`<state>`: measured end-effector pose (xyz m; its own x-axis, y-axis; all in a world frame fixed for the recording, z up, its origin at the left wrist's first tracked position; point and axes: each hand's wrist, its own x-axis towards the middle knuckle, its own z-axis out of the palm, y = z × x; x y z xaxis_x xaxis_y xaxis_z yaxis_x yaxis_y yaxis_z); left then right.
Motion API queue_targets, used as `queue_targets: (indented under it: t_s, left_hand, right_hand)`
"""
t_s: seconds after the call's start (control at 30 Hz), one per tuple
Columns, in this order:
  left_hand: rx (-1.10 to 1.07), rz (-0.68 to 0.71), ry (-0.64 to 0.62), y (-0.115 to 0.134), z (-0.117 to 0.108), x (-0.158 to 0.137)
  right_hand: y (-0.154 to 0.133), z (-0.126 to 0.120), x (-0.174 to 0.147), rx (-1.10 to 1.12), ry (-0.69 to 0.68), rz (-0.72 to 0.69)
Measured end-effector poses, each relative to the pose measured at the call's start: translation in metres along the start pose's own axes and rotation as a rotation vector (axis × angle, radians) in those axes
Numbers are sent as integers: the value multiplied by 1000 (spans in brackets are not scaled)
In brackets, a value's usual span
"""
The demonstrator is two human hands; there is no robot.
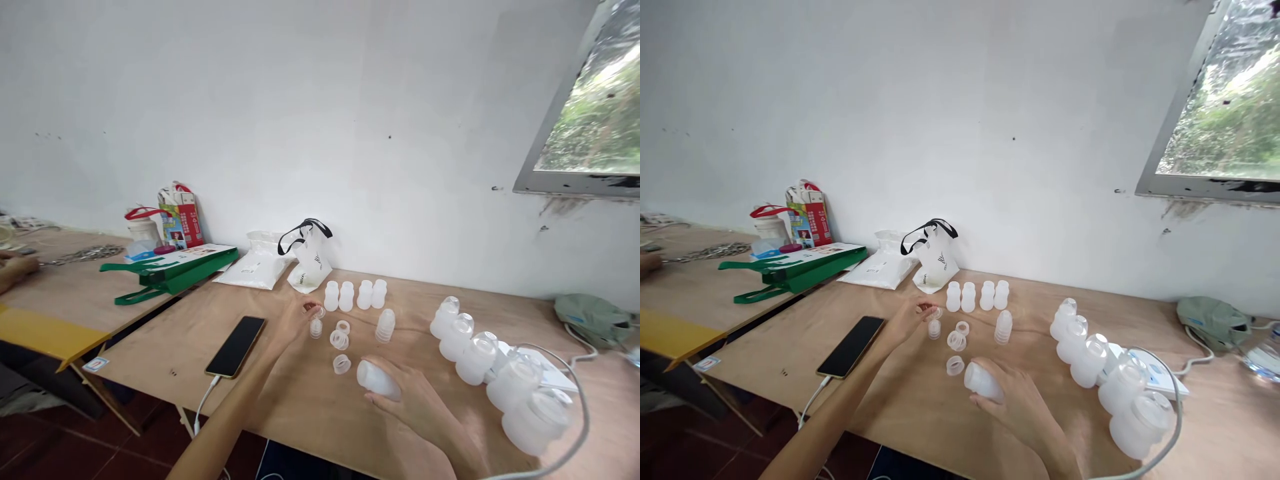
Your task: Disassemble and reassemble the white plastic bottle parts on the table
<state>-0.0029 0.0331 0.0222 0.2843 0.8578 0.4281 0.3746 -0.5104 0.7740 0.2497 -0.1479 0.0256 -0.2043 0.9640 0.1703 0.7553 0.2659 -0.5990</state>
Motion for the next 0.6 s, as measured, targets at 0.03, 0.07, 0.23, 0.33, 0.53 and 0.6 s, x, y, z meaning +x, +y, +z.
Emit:
queue_targets:
  t_s: [0.03,0.07,0.23,0.33,0.53,0.6]
  left_hand:
    - [12,1,-1,-4,3,0]
    - [24,2,-3,-7,5,0]
    - [78,-3,-26,-25,15,-3]
    - [110,-9,-36,-33,18,-6]
    - [176,-32,-61,-36,17,-5]
    - [188,-44,-65,-34,16,-5]
  right_hand:
    - [0,0,0,1,-3,4]
    - [0,-1,0,2,-4,8]
    - [1,-1,0,1,-13,10]
    - [2,0,1,-8,-24,8]
    - [3,1,2,-17,-57,35]
    - [4,2,3,-5,-55,31]
